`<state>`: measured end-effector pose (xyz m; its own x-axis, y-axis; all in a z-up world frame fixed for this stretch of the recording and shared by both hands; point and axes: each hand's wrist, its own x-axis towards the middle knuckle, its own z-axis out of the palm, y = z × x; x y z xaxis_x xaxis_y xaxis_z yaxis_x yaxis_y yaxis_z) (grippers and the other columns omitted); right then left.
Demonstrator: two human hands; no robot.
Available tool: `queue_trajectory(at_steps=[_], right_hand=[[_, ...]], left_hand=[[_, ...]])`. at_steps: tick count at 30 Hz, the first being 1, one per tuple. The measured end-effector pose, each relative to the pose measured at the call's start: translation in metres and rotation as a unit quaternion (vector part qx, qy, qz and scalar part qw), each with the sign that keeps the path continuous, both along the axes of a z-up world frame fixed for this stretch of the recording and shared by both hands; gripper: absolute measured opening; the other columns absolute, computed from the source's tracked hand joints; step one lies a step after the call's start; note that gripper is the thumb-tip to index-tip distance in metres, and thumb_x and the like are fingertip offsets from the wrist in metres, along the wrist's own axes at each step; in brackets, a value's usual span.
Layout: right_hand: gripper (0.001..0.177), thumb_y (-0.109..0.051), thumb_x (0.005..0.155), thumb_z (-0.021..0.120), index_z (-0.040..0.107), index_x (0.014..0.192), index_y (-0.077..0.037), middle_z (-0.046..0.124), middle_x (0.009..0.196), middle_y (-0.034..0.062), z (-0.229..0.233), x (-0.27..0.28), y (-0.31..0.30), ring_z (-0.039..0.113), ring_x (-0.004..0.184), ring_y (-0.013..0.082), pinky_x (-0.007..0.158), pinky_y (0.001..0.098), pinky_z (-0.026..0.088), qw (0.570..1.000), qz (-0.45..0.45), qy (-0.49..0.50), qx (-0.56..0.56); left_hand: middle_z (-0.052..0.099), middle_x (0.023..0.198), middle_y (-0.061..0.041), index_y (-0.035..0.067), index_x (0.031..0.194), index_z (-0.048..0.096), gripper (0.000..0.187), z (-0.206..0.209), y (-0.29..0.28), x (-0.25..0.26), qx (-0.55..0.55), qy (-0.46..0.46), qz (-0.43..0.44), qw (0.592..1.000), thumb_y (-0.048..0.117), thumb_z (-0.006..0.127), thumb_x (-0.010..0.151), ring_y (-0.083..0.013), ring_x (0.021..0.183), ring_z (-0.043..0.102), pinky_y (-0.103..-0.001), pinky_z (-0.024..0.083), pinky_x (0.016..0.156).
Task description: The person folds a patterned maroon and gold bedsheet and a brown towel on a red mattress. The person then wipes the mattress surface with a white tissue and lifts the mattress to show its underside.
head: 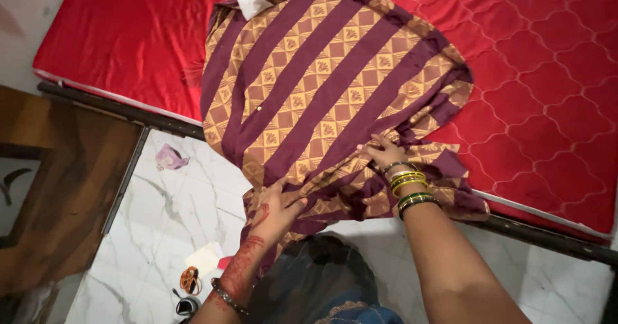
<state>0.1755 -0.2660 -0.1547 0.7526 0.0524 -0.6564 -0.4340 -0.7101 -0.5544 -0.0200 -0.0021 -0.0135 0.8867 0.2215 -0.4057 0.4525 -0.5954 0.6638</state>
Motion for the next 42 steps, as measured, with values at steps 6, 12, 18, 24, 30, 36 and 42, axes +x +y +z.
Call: queue_trajectory(at_steps=[6, 12, 18, 24, 30, 36, 42], right_hand=[[0.064, -0.041, 0.080, 0.084, 0.066, 0.129, -0.005, 0.069, 0.129, 0.0164, -0.024, -0.002, 0.039, 0.066, 0.118, 0.0264, 0.102, 0.0355, 0.052, 0.987, -0.065, -0.007, 0.147], [0.027, -0.016, 0.083, 0.072, 0.076, 0.108, -0.007, 0.074, 0.111, 0.0014, 0.073, -0.061, 0.124, 0.068, 0.102, 0.0143, 0.088, 0.0295, 0.055, 0.935, -0.065, 0.041, 0.347], [0.036, -0.024, 0.088, 0.074, 0.073, 0.118, -0.003, 0.073, 0.110, 0.0015, 0.176, -0.137, 0.196, 0.067, 0.101, 0.0104, 0.089, 0.0257, 0.055, 0.863, 0.121, 0.093, 0.483], [0.035, -0.021, 0.098, 0.071, 0.070, 0.125, 0.001, 0.071, 0.118, 0.0035, 0.219, -0.161, 0.213, 0.062, 0.116, 0.0124, 0.105, 0.0272, 0.046, 0.789, 0.263, 0.031, 0.554], [0.041, -0.019, 0.097, 0.071, 0.066, 0.132, 0.002, 0.067, 0.127, 0.0057, 0.237, -0.182, 0.224, 0.058, 0.122, 0.0130, 0.110, 0.0282, 0.043, 0.777, 0.304, 0.042, 0.549], [0.049, -0.019, 0.094, 0.073, 0.062, 0.137, 0.002, 0.064, 0.131, 0.0075, 0.242, -0.201, 0.230, 0.056, 0.125, 0.0151, 0.110, 0.0295, 0.043, 0.769, 0.306, 0.103, 0.552], [0.053, -0.018, 0.095, 0.072, 0.058, 0.142, 0.001, 0.056, 0.139, 0.0069, 0.253, -0.233, 0.247, 0.052, 0.132, 0.0153, 0.114, 0.0303, 0.041, 0.745, 0.370, 0.089, 0.548]], left_hand=[[0.082, 0.110, -0.003, 0.004, 0.140, 0.049, 0.073, 0.007, 0.011, -0.009, -0.018, 0.005, 0.023, 1.000, 0.035, 0.076, 0.079, -0.0225, 0.120, 0.068, -0.042, 0.032, 0.117], [0.052, 0.141, -0.028, 0.000, 0.145, 0.043, 0.099, -0.019, 0.023, -0.033, 0.047, -0.045, 0.053, 0.996, 0.033, 0.093, 0.066, -0.0444, 0.136, 0.043, -0.048, 0.030, 0.111], [0.057, 0.132, -0.020, -0.001, 0.147, 0.033, 0.095, -0.083, 0.043, -0.054, -0.084, -0.150, 0.208, 0.963, 0.023, 0.082, 0.070, -0.0294, 0.118, 0.059, -0.037, 0.051, 0.097], [0.068, 0.116, -0.008, 0.004, 0.130, 0.058, 0.035, -0.065, 0.074, -0.080, -0.215, -0.202, 0.368, 0.882, 0.019, 0.059, 0.099, -0.0157, 0.103, 0.067, -0.029, 0.056, 0.088], [0.071, 0.106, -0.003, 0.007, 0.117, 0.066, 0.023, 0.013, 0.072, -0.091, -0.143, -0.187, 0.408, 0.882, 0.013, 0.061, 0.095, -0.0113, 0.096, 0.065, -0.028, 0.054, 0.085], [0.071, 0.105, -0.002, 0.007, 0.114, 0.067, 0.021, 0.041, 0.072, -0.117, -0.183, -0.197, 0.431, 0.861, 0.006, 0.056, 0.095, -0.0096, 0.095, 0.066, -0.026, 0.055, 0.085], [0.069, 0.108, -0.004, 0.006, 0.123, 0.063, 0.030, 0.041, 0.091, -0.157, -0.155, -0.242, 0.458, 0.841, 0.001, 0.056, 0.095, -0.0098, 0.095, 0.063, -0.025, 0.053, 0.083]])
